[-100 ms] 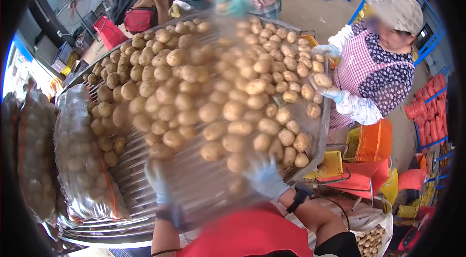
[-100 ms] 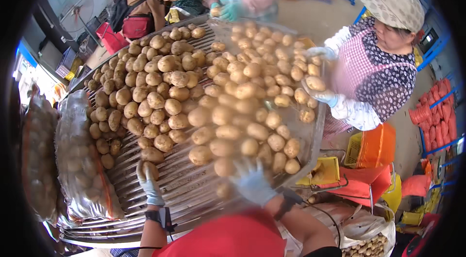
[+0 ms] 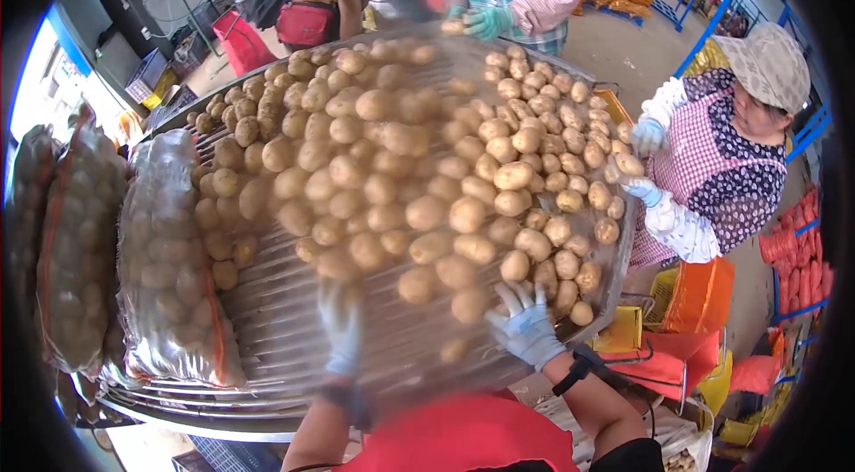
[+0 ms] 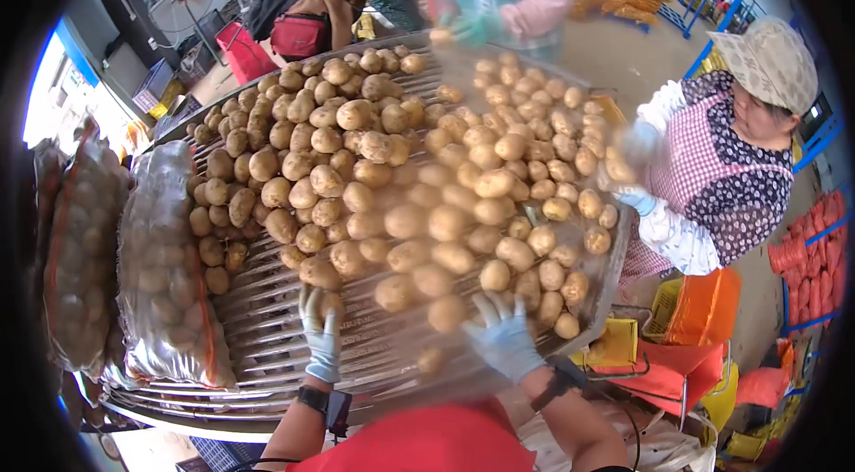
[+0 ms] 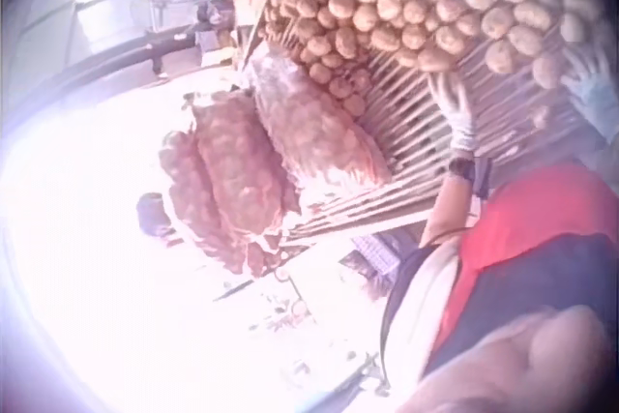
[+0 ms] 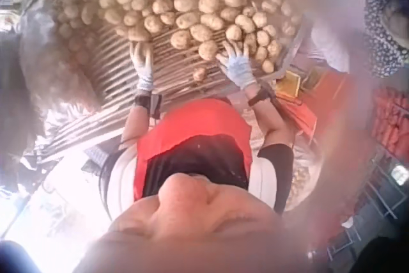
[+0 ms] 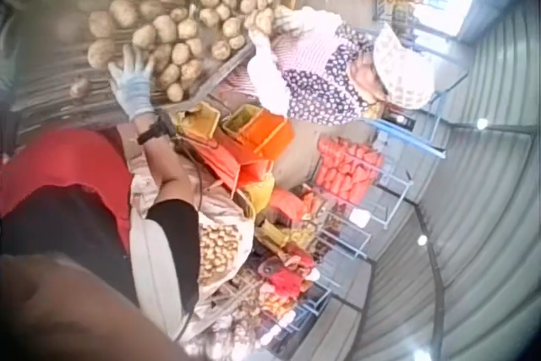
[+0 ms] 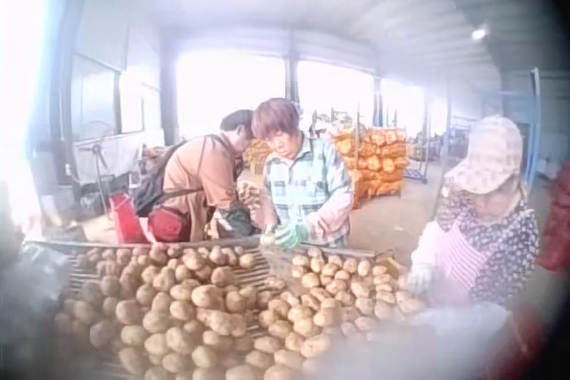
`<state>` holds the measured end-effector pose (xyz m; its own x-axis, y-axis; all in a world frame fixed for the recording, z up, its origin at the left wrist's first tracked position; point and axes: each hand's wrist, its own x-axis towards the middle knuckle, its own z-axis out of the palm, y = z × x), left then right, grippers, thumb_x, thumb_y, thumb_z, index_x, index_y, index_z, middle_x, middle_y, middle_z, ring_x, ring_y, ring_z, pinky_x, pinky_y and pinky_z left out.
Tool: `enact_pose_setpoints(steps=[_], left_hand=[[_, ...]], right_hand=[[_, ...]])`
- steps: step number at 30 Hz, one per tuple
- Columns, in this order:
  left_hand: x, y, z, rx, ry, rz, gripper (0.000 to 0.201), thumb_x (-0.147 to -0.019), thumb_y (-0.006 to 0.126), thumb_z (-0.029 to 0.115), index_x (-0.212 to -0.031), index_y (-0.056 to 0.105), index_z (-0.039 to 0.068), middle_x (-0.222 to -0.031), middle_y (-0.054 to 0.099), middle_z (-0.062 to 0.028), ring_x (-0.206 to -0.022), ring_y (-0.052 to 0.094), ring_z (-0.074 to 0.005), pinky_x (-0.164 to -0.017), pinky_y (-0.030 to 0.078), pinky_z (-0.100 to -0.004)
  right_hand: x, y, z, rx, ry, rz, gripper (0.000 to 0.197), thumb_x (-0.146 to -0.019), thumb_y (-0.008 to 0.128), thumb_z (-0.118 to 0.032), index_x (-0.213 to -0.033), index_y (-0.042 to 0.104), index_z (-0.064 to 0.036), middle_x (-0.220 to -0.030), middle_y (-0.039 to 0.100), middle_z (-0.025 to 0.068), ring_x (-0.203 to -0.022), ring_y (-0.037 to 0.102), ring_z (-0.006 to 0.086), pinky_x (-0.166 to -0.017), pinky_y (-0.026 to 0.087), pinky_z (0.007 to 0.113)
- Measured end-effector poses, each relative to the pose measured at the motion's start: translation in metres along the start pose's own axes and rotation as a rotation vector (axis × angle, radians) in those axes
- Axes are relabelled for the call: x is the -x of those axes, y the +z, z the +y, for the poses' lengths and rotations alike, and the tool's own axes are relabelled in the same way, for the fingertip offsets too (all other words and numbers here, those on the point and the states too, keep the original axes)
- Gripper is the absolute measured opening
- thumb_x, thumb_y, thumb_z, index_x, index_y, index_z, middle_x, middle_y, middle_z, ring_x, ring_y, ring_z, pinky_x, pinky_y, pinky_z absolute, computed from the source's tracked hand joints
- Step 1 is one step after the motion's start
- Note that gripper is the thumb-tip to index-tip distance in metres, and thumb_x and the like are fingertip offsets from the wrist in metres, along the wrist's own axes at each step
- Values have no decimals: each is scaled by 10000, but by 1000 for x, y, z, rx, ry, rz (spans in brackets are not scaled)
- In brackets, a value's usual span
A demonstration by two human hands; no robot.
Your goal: Sorting harvested potatoes on a metal sorting table in a large storage facility.
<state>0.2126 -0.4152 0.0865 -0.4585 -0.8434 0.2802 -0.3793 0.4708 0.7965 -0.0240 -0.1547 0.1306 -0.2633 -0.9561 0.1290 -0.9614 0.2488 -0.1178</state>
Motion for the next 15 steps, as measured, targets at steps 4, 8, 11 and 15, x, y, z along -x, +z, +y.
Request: enact_pose_setpoints(steps=[4,8,11,15], left_hand=[[8,30,60,-19,227,-252,575,-826,687,151,-1356,497,32,-1412,453,-215,-1322,412,-391,-1096,365,-434],[-29,9,50,64,208,-135,431,-833,665,79,-1255,582,42,-1300,565,-176,-1206,537,-352,-1058,406,-426],[-89,-24,8,-32,125,201,350,-880,645,66,-1225,601,34,-1243,591,-147,-1183,557,-282,-1040,426,-373],[-191,-50,-6,11,128,253,509,-910,633,72,-1389,474,10,-1343,548,-138,-1262,510,-245,-1079,396,-359]], right_hand=[[-21,16,81,135,260,43,630,-684,812,-362,-1235,553,-202,-1446,364,131,-1354,327,374,-1094,236,628],[-51,-7,136,148,443,-22,885,-616,865,-402,-1372,468,-168,-1453,351,151,-1376,290,381,-1116,213,599],[-85,-25,133,65,679,-29,898,-641,857,-402,-1395,452,-130,-1469,348,160,-1378,295,379,-1124,220,577],[-210,-59,30,-105,130,291,591,-734,767,-312,-1245,563,-96,-1392,442,146,-1323,376,348,-1111,263,535]])
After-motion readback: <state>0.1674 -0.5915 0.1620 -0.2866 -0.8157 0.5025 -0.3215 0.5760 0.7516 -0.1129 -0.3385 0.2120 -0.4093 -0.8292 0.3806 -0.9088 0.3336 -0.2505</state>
